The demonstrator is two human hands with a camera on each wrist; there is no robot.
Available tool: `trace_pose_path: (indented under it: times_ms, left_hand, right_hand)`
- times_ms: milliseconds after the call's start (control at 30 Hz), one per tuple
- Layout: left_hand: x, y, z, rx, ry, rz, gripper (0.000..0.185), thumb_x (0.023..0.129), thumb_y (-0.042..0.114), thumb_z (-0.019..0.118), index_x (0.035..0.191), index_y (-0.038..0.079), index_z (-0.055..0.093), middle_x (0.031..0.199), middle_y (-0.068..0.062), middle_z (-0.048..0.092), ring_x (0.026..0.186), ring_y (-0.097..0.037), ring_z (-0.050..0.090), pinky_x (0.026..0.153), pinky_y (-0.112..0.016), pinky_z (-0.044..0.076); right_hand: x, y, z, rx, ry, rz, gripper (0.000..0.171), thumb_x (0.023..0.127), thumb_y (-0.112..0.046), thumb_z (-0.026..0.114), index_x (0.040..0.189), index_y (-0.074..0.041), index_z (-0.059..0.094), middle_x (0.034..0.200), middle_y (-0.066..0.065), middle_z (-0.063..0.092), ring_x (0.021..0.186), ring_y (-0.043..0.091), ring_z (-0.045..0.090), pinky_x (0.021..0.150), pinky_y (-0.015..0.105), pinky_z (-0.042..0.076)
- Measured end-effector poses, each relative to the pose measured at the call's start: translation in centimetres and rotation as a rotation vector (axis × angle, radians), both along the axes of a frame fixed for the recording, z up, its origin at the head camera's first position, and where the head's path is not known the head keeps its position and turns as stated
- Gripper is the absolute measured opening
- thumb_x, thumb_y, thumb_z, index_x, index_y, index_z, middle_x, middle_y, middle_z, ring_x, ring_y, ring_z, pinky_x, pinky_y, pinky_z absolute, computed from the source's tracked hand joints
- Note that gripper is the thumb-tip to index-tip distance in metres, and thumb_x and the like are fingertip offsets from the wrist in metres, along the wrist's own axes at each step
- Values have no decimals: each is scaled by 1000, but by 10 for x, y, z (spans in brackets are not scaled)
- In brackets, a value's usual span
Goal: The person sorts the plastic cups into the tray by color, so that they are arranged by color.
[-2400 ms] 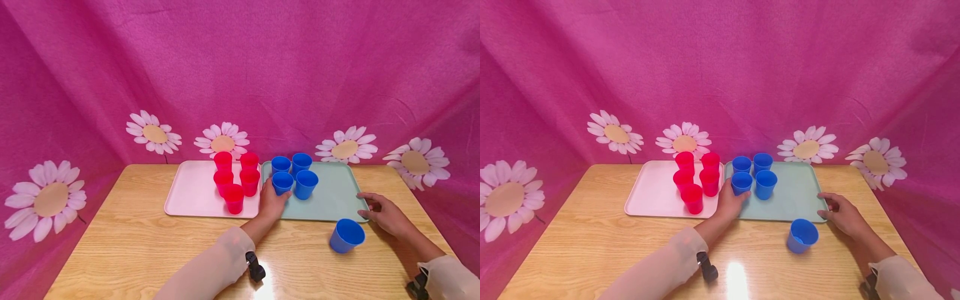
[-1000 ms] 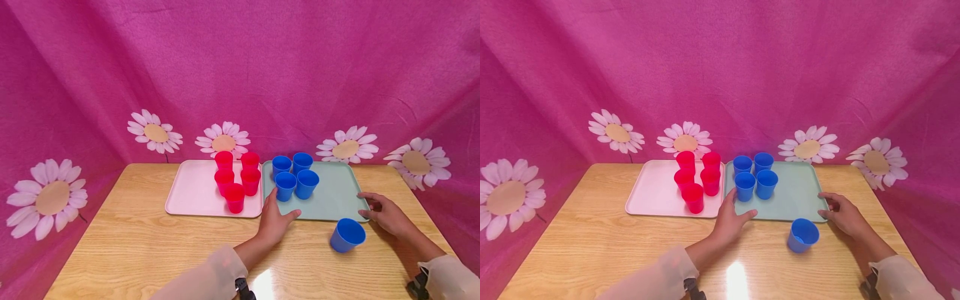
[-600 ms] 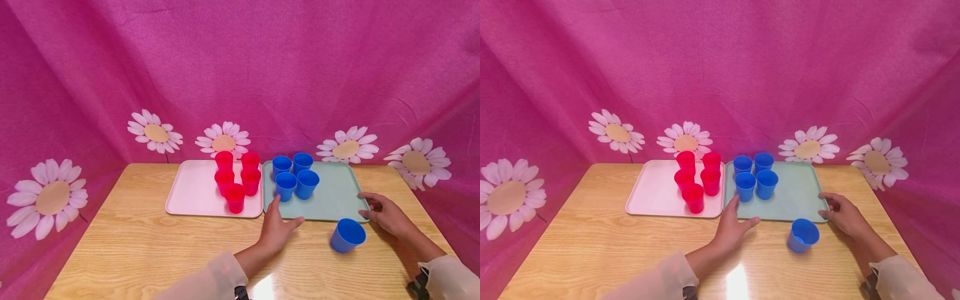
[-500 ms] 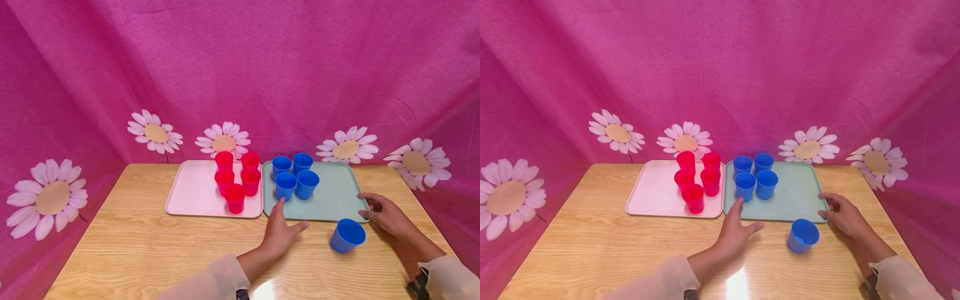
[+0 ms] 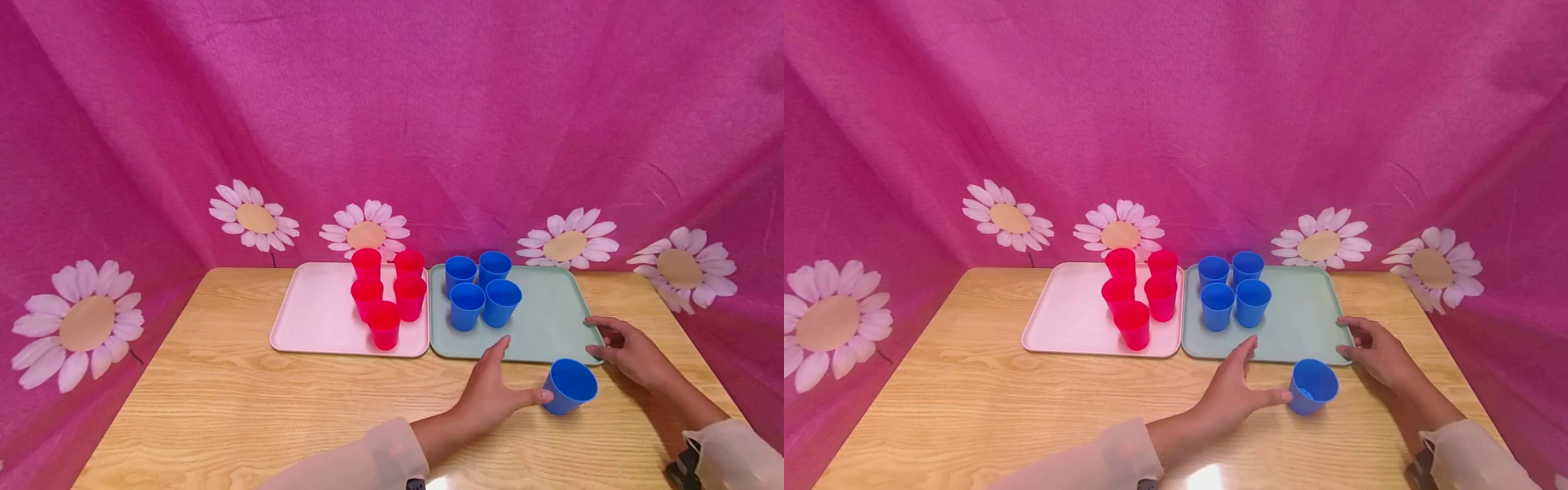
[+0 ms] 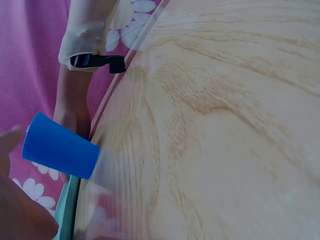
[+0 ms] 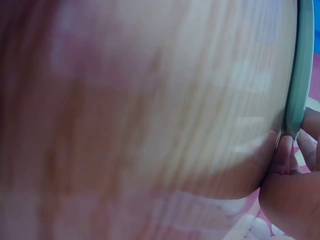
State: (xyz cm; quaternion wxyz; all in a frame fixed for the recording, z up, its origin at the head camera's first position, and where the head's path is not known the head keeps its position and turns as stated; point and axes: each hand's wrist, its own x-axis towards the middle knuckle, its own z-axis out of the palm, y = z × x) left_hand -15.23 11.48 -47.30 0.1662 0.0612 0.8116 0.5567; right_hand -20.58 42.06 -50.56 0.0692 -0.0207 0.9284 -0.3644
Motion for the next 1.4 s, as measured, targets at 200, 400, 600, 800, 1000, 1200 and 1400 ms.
trace_pose_path:
  times_ms: [200,400,600,800,1000,1200,1400]
  left_hand:
    - [1,12,-5,-10,32,-144,93,78,43,90,157,31,41,152,18,49,144,-11,44,113,-42,46]
    - [-4,21,-10,59,60,-248,86,83,36,88,156,25,44,151,17,51,139,-5,49,108,-28,48]
    - [-10,26,-14,80,38,-334,79,86,30,86,154,23,47,148,16,55,136,-2,51,106,-21,48]
    - [-11,29,-16,92,55,-366,67,86,24,86,146,25,56,133,19,64,125,2,57,104,-21,49]
    - [-10,32,-17,96,89,-358,59,86,24,86,140,23,61,126,20,67,119,4,59,101,-19,49]
    - [-11,34,-18,88,117,-342,54,86,26,86,136,21,65,122,19,69,115,5,61,98,-17,50]
    - [-11,34,-19,92,103,-324,53,87,26,85,136,22,65,122,18,69,115,5,62,98,-17,51]
  right_hand:
    - [0,1,0,-11,-3,4,63,99,-17,71,151,3,42,130,32,52,106,34,51,70,20,53]
    - [0,2,-1,16,12,11,61,98,-17,71,150,2,44,118,23,57,103,31,52,69,20,51]
    - [-1,5,-4,6,33,29,61,97,-16,73,149,2,46,121,26,58,103,31,54,69,20,53]
    - [-2,5,-4,7,38,32,61,97,-17,72,149,2,46,120,24,58,100,28,52,67,22,51]
    - [-2,4,-3,15,39,22,62,97,-17,73,149,3,46,115,21,58,98,27,51,65,22,50]
    - [-2,3,-5,13,30,12,61,97,-15,73,149,2,46,113,20,58,98,28,51,65,22,51]
    - [-2,2,-3,3,14,16,62,97,-14,72,150,1,45,117,23,57,102,31,51,67,22,51]
